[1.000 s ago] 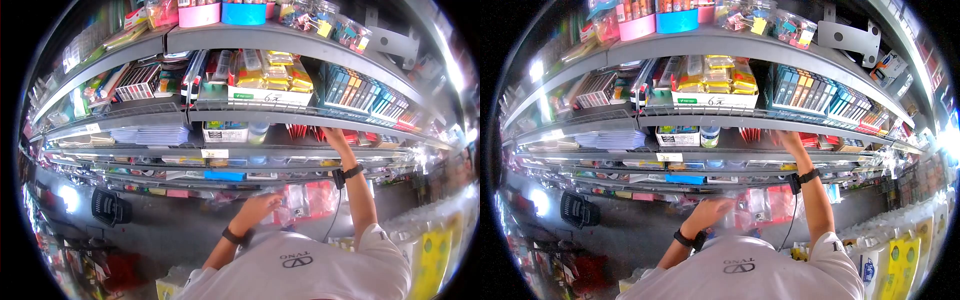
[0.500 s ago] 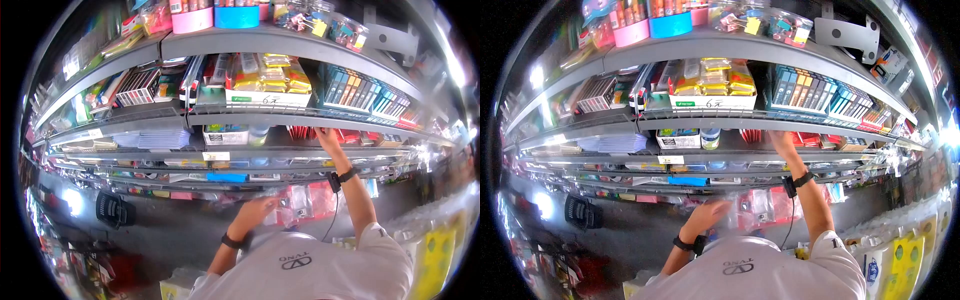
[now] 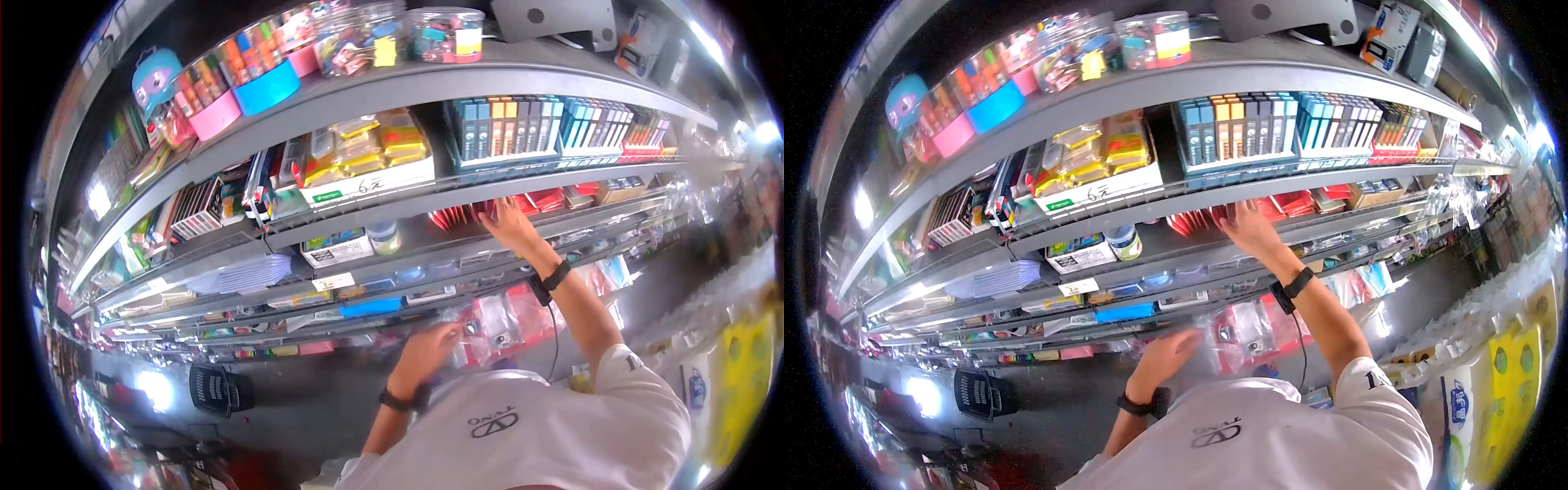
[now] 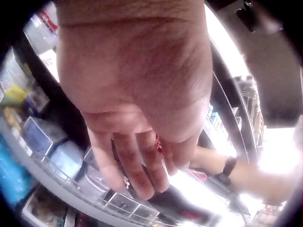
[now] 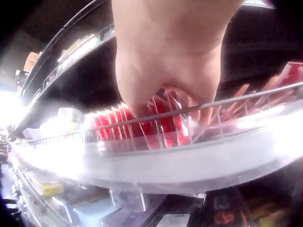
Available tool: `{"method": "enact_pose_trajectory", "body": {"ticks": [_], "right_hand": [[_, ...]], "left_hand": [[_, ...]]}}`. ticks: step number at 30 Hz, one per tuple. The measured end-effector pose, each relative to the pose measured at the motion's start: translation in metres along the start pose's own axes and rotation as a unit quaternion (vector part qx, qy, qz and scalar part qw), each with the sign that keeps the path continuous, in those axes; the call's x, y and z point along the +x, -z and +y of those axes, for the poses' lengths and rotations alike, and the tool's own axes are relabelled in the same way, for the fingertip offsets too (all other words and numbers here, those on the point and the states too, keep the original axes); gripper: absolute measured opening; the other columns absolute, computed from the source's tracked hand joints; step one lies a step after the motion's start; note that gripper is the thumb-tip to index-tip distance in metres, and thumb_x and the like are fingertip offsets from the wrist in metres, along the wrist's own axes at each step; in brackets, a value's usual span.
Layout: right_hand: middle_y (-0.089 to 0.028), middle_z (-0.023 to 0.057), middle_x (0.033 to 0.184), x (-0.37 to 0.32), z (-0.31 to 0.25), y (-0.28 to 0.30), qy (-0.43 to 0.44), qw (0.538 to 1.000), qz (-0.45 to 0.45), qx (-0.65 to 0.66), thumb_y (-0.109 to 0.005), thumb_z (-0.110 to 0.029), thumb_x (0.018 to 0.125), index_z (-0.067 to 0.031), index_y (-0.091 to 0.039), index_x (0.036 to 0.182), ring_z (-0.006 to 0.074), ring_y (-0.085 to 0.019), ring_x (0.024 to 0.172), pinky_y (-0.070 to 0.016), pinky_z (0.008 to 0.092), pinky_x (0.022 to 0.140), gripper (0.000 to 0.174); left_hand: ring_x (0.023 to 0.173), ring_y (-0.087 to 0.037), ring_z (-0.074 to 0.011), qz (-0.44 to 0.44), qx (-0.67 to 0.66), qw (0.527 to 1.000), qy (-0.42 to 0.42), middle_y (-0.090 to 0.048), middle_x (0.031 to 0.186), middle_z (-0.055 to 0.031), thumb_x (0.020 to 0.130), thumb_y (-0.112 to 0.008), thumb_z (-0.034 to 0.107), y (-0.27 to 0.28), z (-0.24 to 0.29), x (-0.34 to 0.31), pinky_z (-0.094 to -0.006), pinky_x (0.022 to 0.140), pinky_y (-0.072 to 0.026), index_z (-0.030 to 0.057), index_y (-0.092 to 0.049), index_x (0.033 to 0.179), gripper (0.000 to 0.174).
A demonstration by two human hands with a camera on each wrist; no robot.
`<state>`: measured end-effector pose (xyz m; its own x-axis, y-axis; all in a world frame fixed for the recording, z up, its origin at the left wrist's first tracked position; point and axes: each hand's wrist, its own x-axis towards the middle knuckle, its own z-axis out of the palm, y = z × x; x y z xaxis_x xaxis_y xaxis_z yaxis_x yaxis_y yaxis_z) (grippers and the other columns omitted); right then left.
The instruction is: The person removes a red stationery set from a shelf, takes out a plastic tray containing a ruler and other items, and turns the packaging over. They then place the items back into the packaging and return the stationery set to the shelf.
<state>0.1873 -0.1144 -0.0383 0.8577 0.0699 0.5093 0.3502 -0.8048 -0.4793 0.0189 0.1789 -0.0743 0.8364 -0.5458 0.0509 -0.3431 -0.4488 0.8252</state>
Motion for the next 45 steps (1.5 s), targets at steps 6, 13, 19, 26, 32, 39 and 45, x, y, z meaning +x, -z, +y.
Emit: {"method": "enact_pose_trajectory", "body": {"ticks": [6, 13, 19, 26, 32, 39, 45], "right_hand": [[-0.057, 0.0265, 0.122, 0.001, 0.018, 0.000, 0.031, 0.997, 0.008, -0.072, -0.062, -0.015, 0.088, -0.0042, -0.047, 0.135, 0.0475, -0.050, 0.118, -0.0475, 0.0525, 0.095, 0.050], [-0.061, 0.0279, 0.117, 0.000, 0.016, 0.012, 0.025, 0.997, -0.069, -0.034, -0.062, -0.018, 0.089, -0.0029, -0.051, 0.128, 0.0475, -0.056, 0.113, -0.0482, 0.0521, 0.096, 0.044], [-0.057, 0.0305, 0.123, -0.001, 0.025, 0.021, 0.043, 0.998, -0.040, 0.021, -0.065, -0.021, 0.089, 0.0021, -0.040, 0.136, 0.0480, -0.050, 0.122, -0.0457, 0.0510, 0.102, 0.058], [-0.055, 0.0304, 0.129, -0.007, 0.033, 0.041, 0.033, 0.997, -0.067, -0.005, -0.066, -0.021, 0.089, 0.0062, -0.034, 0.141, 0.0468, -0.046, 0.128, -0.0438, 0.0488, 0.106, 0.067], [-0.058, 0.0258, 0.126, -0.005, 0.037, 0.040, 0.011, 0.998, -0.067, 0.011, -0.063, -0.020, 0.091, -0.0023, -0.042, 0.139, 0.0450, -0.055, 0.118, -0.0508, 0.0488, 0.096, 0.055], [-0.065, 0.0229, 0.113, -0.001, 0.041, 0.015, 0.083, 0.993, -0.048, -0.074, -0.061, -0.014, 0.089, -0.0068, -0.046, 0.137, 0.0424, -0.063, 0.102, -0.0544, 0.0493, 0.085, 0.050], [-0.062, 0.0252, 0.116, 0.001, 0.030, 0.034, 0.047, 0.992, -0.110, -0.043, -0.060, -0.013, 0.088, -0.0059, -0.047, 0.136, 0.0446, -0.062, 0.102, -0.0542, 0.0503, 0.085, 0.051]], "left_hand": [[0.103, -0.069, -0.0311, 0.015, 0.021, 0.999, 0.035, -0.070, 0.119, -0.0105, 0.098, -0.059, 0.034, -0.017, 0.021, 0.018, -0.0368, 0.087, -0.0541, 0.0148, -0.066, 0.124, 0.033], [0.100, -0.069, -0.0318, 0.007, 0.022, 0.998, 0.053, -0.071, 0.114, -0.0113, 0.097, -0.061, 0.028, -0.050, 0.048, 0.031, -0.0384, 0.085, -0.0530, 0.0127, -0.066, 0.124, 0.031], [0.103, -0.071, -0.0278, -0.005, 0.026, 0.998, 0.051, -0.070, 0.119, -0.0120, 0.098, -0.061, 0.027, -0.062, 0.051, 0.041, -0.0345, 0.087, -0.0541, 0.0119, -0.064, 0.127, 0.033], [0.104, -0.071, -0.0260, -0.012, 0.032, 0.997, 0.065, -0.071, 0.118, -0.0128, 0.099, -0.061, 0.024, -0.069, 0.069, 0.052, -0.0339, 0.088, -0.0543, 0.0096, -0.063, 0.128, 0.033], [0.102, -0.071, -0.0266, -0.023, 0.015, 0.999, 0.043, -0.071, 0.117, -0.0141, 0.099, -0.061, 0.023, -0.075, 0.067, 0.059, -0.0346, 0.087, -0.0548, 0.0076, -0.064, 0.127, 0.032], [0.101, -0.071, -0.0263, -0.031, 0.047, 0.998, 0.028, -0.070, 0.117, -0.0139, 0.099, -0.060, 0.025, -0.072, 0.069, 0.059, -0.0349, 0.085, -0.0550, 0.0072, -0.064, 0.126, 0.033], [0.102, -0.071, -0.0258, -0.017, 0.034, 0.998, 0.054, -0.070, 0.119, -0.0119, 0.099, -0.060, 0.027, -0.067, 0.069, 0.046, -0.0343, 0.086, -0.0543, 0.0093, -0.064, 0.127, 0.033]]}}
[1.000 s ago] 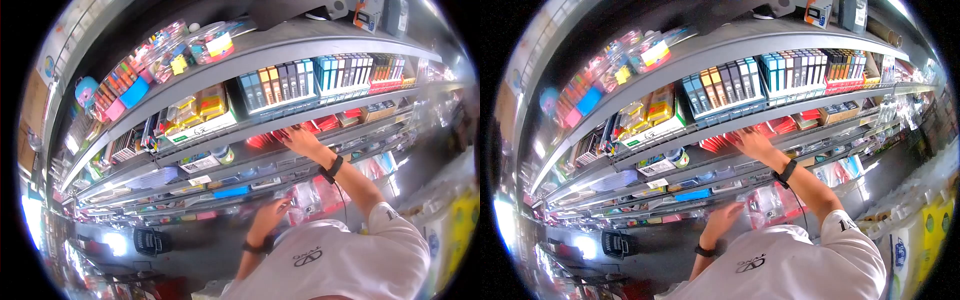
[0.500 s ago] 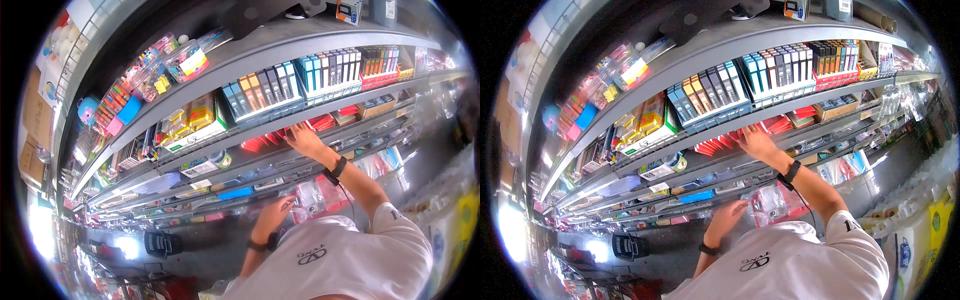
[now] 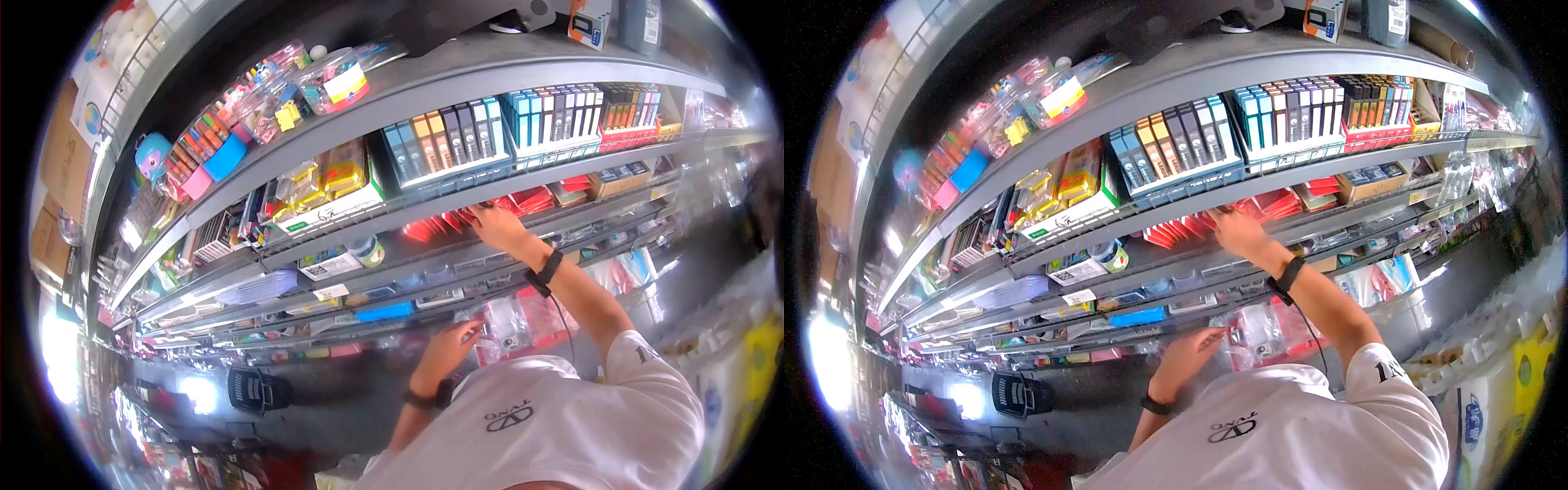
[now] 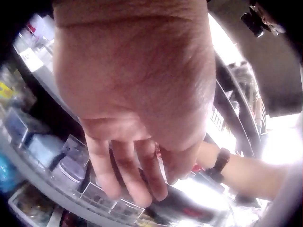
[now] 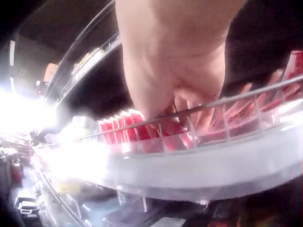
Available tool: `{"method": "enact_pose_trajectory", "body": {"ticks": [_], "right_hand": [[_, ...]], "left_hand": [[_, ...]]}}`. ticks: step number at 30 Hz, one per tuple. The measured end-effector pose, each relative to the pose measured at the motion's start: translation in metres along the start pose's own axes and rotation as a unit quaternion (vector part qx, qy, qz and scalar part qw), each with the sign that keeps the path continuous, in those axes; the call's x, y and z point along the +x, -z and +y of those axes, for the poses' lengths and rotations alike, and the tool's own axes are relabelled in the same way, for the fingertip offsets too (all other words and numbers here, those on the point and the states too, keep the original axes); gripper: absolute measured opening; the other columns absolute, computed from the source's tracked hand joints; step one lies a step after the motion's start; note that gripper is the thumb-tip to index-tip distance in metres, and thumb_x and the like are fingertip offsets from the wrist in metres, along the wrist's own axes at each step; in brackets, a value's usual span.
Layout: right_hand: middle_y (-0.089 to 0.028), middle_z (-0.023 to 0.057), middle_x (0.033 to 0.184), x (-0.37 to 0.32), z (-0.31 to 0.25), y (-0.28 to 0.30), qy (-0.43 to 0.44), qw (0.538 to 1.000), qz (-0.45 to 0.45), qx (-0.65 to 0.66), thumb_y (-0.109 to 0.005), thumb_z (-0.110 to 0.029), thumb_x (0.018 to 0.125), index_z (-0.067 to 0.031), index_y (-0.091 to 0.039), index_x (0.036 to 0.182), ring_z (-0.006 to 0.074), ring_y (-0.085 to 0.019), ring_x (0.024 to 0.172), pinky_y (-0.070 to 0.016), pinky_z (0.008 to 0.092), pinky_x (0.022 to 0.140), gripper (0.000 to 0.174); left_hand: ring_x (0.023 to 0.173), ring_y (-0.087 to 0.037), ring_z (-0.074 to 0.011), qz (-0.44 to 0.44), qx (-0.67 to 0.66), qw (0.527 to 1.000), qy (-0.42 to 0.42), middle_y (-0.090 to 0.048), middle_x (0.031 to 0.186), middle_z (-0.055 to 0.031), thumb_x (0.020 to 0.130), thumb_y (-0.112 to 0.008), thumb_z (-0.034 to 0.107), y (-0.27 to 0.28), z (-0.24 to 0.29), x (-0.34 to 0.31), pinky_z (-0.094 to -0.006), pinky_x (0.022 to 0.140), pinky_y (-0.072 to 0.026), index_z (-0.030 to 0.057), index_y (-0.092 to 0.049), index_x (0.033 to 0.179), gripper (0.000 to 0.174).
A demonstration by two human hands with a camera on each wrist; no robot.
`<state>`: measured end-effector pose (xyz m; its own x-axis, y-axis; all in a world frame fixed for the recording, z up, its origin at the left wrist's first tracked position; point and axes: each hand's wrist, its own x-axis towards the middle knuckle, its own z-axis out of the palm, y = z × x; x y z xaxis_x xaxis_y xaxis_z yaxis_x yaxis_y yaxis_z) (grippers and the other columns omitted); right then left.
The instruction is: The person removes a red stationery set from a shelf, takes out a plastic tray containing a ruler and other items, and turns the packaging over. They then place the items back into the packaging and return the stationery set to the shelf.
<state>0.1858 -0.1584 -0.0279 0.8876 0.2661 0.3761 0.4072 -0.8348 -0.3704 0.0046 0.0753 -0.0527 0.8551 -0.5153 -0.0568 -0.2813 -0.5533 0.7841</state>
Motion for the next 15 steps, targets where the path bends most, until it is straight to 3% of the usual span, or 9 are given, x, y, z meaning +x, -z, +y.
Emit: {"method": "enact_pose_trajectory", "body": {"ticks": [4, 7, 10, 13, 15], "right_hand": [[-0.061, 0.0278, 0.116, -0.001, 0.003, 0.007, 0.018, 0.997, 0.070, 0.021, -0.061, -0.014, 0.087, -0.0034, -0.055, 0.126, 0.0446, -0.057, 0.111, -0.0524, 0.0514, 0.088, 0.041], [-0.059, 0.0276, 0.121, -0.001, 0.013, 0.006, -0.061, 0.997, 0.038, -0.009, -0.058, -0.009, 0.085, -0.0065, -0.055, 0.129, 0.0463, -0.055, 0.114, -0.0517, 0.0534, 0.091, 0.044], [-0.062, 0.0268, 0.116, -0.001, 0.016, 0.009, -0.078, 0.989, 0.124, 0.014, -0.061, -0.013, 0.086, -0.0025, -0.062, 0.114, 0.0466, -0.056, 0.109, -0.0516, 0.0528, 0.087, 0.030], [-0.066, 0.0243, 0.103, 0.006, 0.031, 0.011, -0.022, 0.969, 0.241, -0.055, -0.064, -0.017, 0.086, -0.0012, -0.067, 0.103, 0.0457, -0.059, 0.098, -0.0513, 0.0524, 0.084, 0.023], [-0.068, 0.0228, 0.098, 0.010, 0.039, 0.013, -0.050, 0.974, 0.214, -0.050, -0.064, -0.021, 0.088, -0.0023, -0.069, 0.099, 0.0451, -0.061, 0.095, -0.0517, 0.0523, 0.082, 0.022]], "left_hand": [[0.105, -0.071, -0.0265, 0.000, -0.014, 1.000, 0.002, -0.070, 0.120, -0.0113, 0.099, -0.059, 0.028, 0.000, -0.009, -0.004, -0.0342, 0.087, -0.0541, 0.0103, -0.064, 0.127, 0.034], [0.106, -0.070, -0.0273, 0.003, -0.011, 1.000, 0.003, -0.070, 0.120, -0.0113, 0.099, -0.059, 0.029, 0.001, -0.012, -0.006, -0.0348, 0.087, -0.0538, 0.0106, -0.064, 0.127, 0.034], [0.103, -0.069, -0.0297, 0.018, -0.013, 1.000, -0.009, -0.070, 0.117, -0.0114, 0.098, -0.059, 0.029, 0.001, -0.015, -0.007, -0.0371, 0.085, -0.0538, 0.0114, -0.065, 0.124, 0.032], [0.095, -0.069, -0.0331, 0.052, -0.004, 0.998, -0.032, -0.071, 0.111, -0.0120, 0.096, -0.061, 0.029, -0.002, -0.018, -0.008, -0.0410, 0.079, -0.0542, 0.0130, -0.067, 0.120, 0.029], [0.094, -0.069, -0.0331, 0.055, 0.005, 0.998, -0.039, -0.071, 0.110, -0.0120, 0.096, -0.061, 0.030, -0.002, -0.021, -0.008, -0.0410, 0.079, -0.0542, 0.0138, -0.067, 0.120, 0.030]]}}
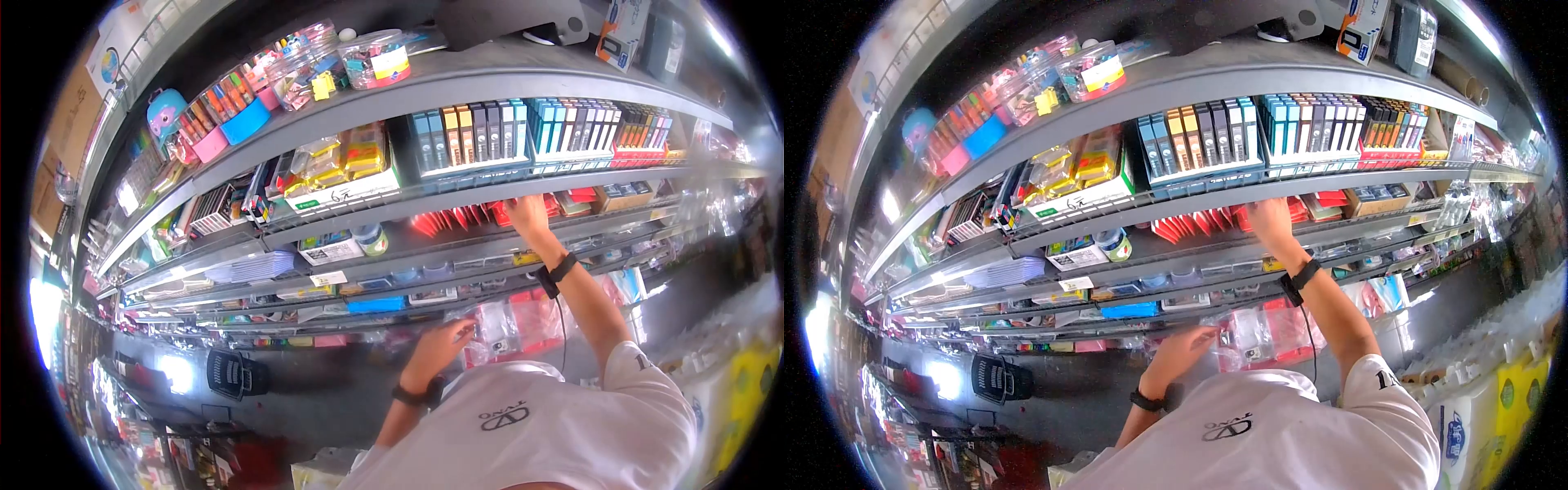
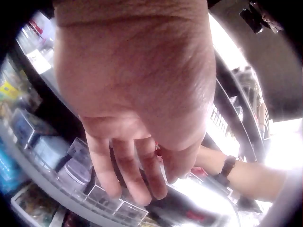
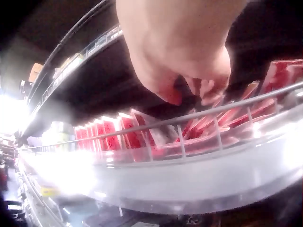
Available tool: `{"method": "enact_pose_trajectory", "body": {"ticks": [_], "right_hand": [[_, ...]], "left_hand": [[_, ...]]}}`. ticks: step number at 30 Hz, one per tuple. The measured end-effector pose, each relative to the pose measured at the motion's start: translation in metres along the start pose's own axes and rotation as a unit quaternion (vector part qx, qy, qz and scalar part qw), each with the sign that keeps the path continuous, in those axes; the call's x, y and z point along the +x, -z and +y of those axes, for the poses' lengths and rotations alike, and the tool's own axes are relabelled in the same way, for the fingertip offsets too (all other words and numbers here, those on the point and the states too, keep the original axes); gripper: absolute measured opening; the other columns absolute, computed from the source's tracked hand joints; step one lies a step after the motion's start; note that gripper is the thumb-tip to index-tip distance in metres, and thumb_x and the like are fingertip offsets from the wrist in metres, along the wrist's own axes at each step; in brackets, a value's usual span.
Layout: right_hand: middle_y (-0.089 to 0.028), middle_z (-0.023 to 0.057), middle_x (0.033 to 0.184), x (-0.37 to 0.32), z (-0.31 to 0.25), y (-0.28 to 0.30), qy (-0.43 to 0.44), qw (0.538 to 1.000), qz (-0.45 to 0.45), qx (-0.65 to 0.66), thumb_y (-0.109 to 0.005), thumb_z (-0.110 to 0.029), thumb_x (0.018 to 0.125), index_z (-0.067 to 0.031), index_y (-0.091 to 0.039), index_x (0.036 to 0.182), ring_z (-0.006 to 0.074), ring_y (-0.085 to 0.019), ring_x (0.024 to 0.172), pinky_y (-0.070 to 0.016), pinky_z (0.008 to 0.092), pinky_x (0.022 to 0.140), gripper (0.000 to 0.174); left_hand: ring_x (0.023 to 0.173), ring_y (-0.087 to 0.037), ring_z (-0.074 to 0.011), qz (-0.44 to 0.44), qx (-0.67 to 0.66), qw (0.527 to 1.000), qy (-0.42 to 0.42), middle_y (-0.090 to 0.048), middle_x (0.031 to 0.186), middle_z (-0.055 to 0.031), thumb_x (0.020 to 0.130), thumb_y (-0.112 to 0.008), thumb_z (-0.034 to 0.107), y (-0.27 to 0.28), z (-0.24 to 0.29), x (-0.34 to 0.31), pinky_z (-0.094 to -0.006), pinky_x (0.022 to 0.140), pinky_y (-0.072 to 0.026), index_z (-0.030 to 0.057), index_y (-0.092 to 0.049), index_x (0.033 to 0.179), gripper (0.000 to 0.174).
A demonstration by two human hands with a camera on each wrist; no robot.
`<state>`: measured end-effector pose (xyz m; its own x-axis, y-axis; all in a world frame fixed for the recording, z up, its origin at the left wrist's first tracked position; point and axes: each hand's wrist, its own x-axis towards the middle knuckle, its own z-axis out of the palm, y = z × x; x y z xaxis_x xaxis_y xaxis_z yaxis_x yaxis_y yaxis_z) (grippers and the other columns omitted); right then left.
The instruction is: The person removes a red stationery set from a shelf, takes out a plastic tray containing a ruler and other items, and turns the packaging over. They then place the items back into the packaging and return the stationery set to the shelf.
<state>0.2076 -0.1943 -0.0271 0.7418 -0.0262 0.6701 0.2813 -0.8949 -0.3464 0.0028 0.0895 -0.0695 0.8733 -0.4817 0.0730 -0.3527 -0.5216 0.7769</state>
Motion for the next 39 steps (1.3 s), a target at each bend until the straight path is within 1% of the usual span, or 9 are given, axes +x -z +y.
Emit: {"method": "enact_pose_trajectory", "body": {"ticks": [5, 12, 15, 16, 18, 20, 21, 30, 39], "right_hand": [[-0.070, 0.0216, 0.101, 0.010, -0.001, -0.005, -0.146, 0.987, -0.070, -0.008, -0.059, -0.031, 0.091, -0.0064, -0.071, 0.101, 0.0435, -0.066, 0.094, -0.0537, 0.0516, 0.079, 0.029], [-0.069, 0.0197, 0.087, 0.007, 0.009, 0.012, -0.126, 0.989, -0.023, 0.069, -0.064, -0.020, 0.092, 0.0012, -0.066, 0.099, 0.0334, -0.068, 0.073, -0.0552, 0.0432, 0.065, 0.022], [-0.069, 0.0173, 0.089, -0.014, 0.019, 0.014, -0.236, 0.926, 0.090, 0.280, -0.060, -0.012, 0.094, 0.0018, -0.061, 0.107, 0.0262, -0.068, 0.073, -0.0549, 0.0403, 0.064, 0.018], [-0.062, 0.0069, 0.087, -0.016, -0.013, 0.048, -0.296, 0.872, 0.096, 0.378, -0.057, -0.013, 0.100, 0.0020, -0.057, 0.110, 0.0123, -0.061, 0.074, -0.0554, 0.0336, 0.061, 0.018], [-0.057, 0.0016, 0.089, -0.041, 0.015, 0.043, -0.263, 0.818, 0.135, 0.493, -0.056, -0.016, 0.102, 0.0002, -0.055, 0.115, 0.0082, -0.056, 0.076, -0.0567, 0.0295, 0.060, 0.021], [-0.058, 0.0012, 0.089, -0.071, 0.035, 0.053, -0.248, 0.857, 0.169, 0.420, -0.057, -0.020, 0.103, -0.0028, -0.057, 0.117, 0.0064, -0.055, 0.080, -0.0556, 0.0251, 0.057, 0.022], [-0.058, -0.0001, 0.089, -0.075, 0.007, 0.088, -0.301, 0.785, 0.145, 0.521, -0.057, -0.021, 0.103, -0.0029, -0.060, 0.113, 0.0064, -0.055, 0.083, -0.0509, 0.0226, 0.061, 0.021], [-0.058, -0.0029, 0.089, -0.191, 0.026, 0.145, -0.373, 0.801, -0.052, 0.466, -0.062, -0.016, 0.101, -0.0003, -0.063, 0.111, 0.0035, -0.050, 0.081, -0.0413, 0.0199, 0.072, 0.019], [-0.064, 0.0013, 0.102, -0.208, 0.020, 0.144, -0.351, 0.788, -0.067, 0.501, -0.066, -0.006, 0.097, -0.0022, -0.058, 0.123, 0.0060, -0.059, 0.093, -0.0490, 0.0226, 0.076, 0.028]], "left_hand": [[0.106, -0.069, -0.0294, -0.056, 0.003, 0.997, 0.046, -0.069, 0.121, -0.0118, 0.100, -0.057, 0.032, 0.004, 0.008, 0.001, -0.0357, 0.088, -0.0531, 0.0119, -0.065, 0.125, 0.034], [0.107, -0.069, -0.0277, -0.043, -0.002, 0.999, 0.026, -0.070, 0.121, -0.0105, 0.100, -0.057, 0.033, -0.002, 0.005, 0.000, -0.0348, 0.090, -0.0530, 0.0127, -0.065, 0.127, 0.034], [0.106, -0.070, -0.0276, -0.033, -0.020, 0.999, 0.008, -0.070, 0.121, -0.0099, 0.100, -0.057, 0.033, -0.005, 0.008, -0.002, -0.0351, 0.090, -0.0532, 0.0124, -0.064, 0.127, 0.035], [0.105, -0.070, -0.0276, -0.030, -0.026, 0.999, 0.002, -0.070, 0.122, -0.0098, 0.101, -0.057, 0.033, -0.003, 0.011, -0.002, -0.0352, 0.090, -0.0533, 0.0122, -0.064, 0.128, 0.035], [0.103, -0.071, -0.0263, -0.045, -0.047, 0.997, 0.045, -0.070, 0.121, -0.0097, 0.100, -0.058, 0.031, 0.004, 0.027, -0.002, -0.0353, 0.089, -0.0538, 0.0111, -0.064, 0.128, 0.035], [0.102, -0.071, -0.0243, -0.046, -0.066, 0.994, 0.070, -0.070, 0.121, -0.0096, 0.100, -0.060, 0.028, 0.007, 0.032, 0.002, -0.0350, 0.088, -0.0542, 0.0105, -0.063, 0.129, 0.034], [0.101, -0.071, -0.0229, -0.041, -0.077, 0.993, 0.074, -0.071, 0.120, -0.0095, 0.099, -0.060, 0.026, 0.005, 0.030, 0.004, -0.0347, 0.088, -0.0544, 0.0104, -0.063, 0.129, 0.034], [0.101, -0.067, -0.0172, 0.122, -0.412, 0.896, 0.108, -0.065, 0.120, -0.0116, 0.101, -0.060, 0.016, -0.003, 0.033, 0.051, -0.0292, 0.087, -0.0566, -0.0031, -0.055, 0.130, 0.035], [0.095, -0.064, -0.0084, 0.097, -0.339, 0.933, 0.073, -0.070, 0.105, -0.0038, 0.095, -0.071, 0.014, -0.016, 0.051, 0.084, -0.0246, 0.084, -0.0515, -0.0015, -0.066, 0.114, 0.025]]}}
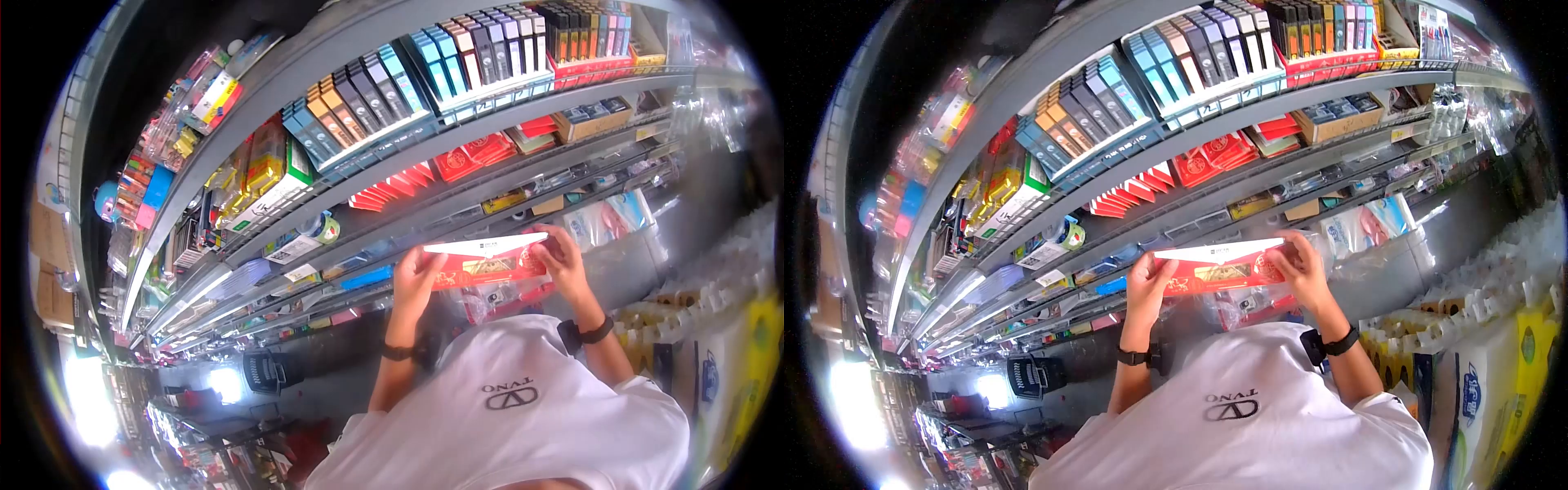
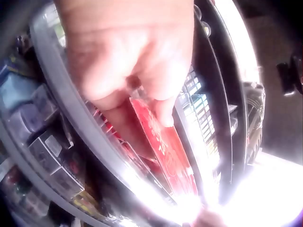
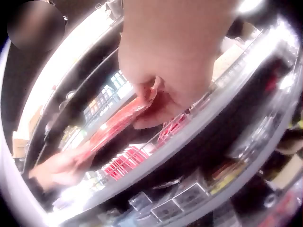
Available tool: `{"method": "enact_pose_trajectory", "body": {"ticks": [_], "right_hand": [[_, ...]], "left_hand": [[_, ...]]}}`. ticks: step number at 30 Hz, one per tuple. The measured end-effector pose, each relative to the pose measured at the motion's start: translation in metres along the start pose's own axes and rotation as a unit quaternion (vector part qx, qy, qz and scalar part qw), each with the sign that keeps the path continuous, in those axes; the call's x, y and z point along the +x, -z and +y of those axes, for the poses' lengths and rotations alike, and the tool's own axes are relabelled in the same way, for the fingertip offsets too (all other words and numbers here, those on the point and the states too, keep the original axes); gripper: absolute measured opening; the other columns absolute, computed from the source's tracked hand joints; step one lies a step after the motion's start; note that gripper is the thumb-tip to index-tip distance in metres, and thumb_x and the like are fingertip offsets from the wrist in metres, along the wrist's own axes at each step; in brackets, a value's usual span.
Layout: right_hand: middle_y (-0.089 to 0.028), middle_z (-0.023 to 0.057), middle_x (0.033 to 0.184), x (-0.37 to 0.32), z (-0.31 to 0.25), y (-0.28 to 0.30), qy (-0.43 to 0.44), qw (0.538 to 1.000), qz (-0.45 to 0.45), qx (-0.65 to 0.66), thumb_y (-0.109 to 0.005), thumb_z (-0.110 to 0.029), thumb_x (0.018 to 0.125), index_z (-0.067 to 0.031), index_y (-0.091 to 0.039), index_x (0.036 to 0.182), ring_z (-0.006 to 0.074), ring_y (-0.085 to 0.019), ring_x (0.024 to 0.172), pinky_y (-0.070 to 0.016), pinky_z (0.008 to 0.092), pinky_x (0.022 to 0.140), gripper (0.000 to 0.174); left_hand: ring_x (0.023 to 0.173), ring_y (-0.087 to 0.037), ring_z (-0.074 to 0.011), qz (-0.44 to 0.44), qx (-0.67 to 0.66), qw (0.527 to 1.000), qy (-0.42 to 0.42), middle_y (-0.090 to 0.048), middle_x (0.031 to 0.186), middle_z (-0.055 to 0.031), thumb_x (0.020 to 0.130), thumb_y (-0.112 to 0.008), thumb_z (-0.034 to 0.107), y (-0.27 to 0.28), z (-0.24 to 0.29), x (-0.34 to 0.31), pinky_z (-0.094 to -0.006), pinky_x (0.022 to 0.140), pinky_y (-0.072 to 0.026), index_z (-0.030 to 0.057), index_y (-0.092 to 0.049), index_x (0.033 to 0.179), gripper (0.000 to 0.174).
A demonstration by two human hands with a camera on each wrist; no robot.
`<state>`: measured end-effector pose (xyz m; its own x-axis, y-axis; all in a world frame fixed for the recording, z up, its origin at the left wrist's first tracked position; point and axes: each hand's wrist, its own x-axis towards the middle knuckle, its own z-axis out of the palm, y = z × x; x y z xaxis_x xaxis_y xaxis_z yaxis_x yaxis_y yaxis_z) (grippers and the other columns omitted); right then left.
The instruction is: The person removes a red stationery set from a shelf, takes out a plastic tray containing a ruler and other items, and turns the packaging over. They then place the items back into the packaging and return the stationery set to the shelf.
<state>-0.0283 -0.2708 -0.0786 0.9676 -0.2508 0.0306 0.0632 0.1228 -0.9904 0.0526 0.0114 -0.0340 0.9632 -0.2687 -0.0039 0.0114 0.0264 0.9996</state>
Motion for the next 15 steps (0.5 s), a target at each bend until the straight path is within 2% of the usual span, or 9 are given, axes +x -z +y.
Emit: {"method": "enact_pose_trajectory", "body": {"ticks": [3, 4, 7, 10, 13, 15], "right_hand": [[-0.065, 0.0039, 0.115, -0.001, -0.013, -0.011, 0.072, 0.997, 0.003, -0.030, -0.069, 0.000, 0.092, -0.0032, -0.056, 0.129, 0.0090, -0.062, 0.101, -0.0545, 0.0262, 0.081, 0.040], [-0.057, 0.0092, 0.126, 0.000, -0.009, -0.007, 0.074, 0.996, -0.031, -0.034, -0.066, 0.010, 0.089, -0.0001, -0.052, 0.134, 0.0157, -0.063, 0.106, -0.0555, 0.0277, 0.084, 0.048], [-0.065, 0.0042, 0.117, -0.002, -0.012, -0.007, 0.065, 0.993, -0.037, -0.090, -0.072, 0.002, 0.087, -0.0069, -0.063, 0.124, 0.0146, -0.063, 0.102, -0.0552, 0.0283, 0.081, 0.039], [-0.067, 0.0075, 0.113, 0.004, -0.020, -0.009, 0.134, 0.972, -0.052, -0.186, -0.074, 0.001, 0.084, -0.0060, -0.068, 0.114, 0.0224, -0.066, 0.098, -0.0538, 0.0309, 0.080, 0.031], [-0.068, 0.0099, 0.108, 0.005, -0.029, -0.018, 0.174, 0.960, -0.054, -0.213, -0.074, 0.000, 0.084, -0.0043, -0.070, 0.108, 0.0276, -0.066, 0.094, -0.0523, 0.0328, 0.079, 0.025], [-0.069, 0.0104, 0.105, 0.007, -0.025, -0.017, 0.207, 0.948, -0.066, -0.232, -0.073, -0.001, 0.085, -0.0037, -0.070, 0.106, 0.0275, -0.067, 0.092, -0.0525, 0.0330, 0.078, 0.021]], "left_hand": [[0.090, -0.063, -0.0060, 0.001, 0.006, 1.000, 0.011, -0.070, 0.099, -0.0016, 0.095, -0.071, 0.015, -0.003, -0.003, -0.002, -0.0231, 0.079, -0.0511, -0.0012, -0.066, 0.108, 0.021], [0.089, -0.062, -0.0053, 0.001, 0.013, 1.000, 0.014, -0.069, 0.098, -0.0011, 0.095, -0.071, 0.015, -0.002, -0.004, -0.003, -0.0228, 0.077, -0.0506, -0.0011, -0.065, 0.106, 0.020], [0.085, -0.058, -0.0036, 0.009, 0.014, 1.000, 0.015, -0.067, 0.092, 0.0002, 0.094, -0.071, 0.014, -0.005, -0.004, -0.010, -0.0223, 0.073, -0.0485, -0.0008, -0.064, 0.101, 0.018], [0.088, -0.061, -0.0052, 0.017, 0.015, 1.000, 0.002, -0.069, 0.094, -0.0015, 0.093, -0.072, 0.014, 0.000, -0.014, -0.008, -0.0230, 0.075, -0.0499, -0.0007, -0.065, 0.105, 0.021], [0.097, -0.064, -0.0082, 0.010, 0.027, 0.999, 0.033, -0.069, 0.109, -0.0045, 0.095, -0.068, 0.004, 0.006, -0.011, -0.014, -0.0255, 0.086, -0.0516, -0.0018, -0.062, 0.117, 0.024], [0.096, -0.065, -0.0096, 0.023, -0.011, 0.999, 0.035, -0.070, 0.105, -0.0059, 0.092, -0.072, 0.007, 0.003, -0.002, -0.018, -0.0251, 0.085, -0.0521, -0.0012, -0.064, 0.115, 0.025]]}}
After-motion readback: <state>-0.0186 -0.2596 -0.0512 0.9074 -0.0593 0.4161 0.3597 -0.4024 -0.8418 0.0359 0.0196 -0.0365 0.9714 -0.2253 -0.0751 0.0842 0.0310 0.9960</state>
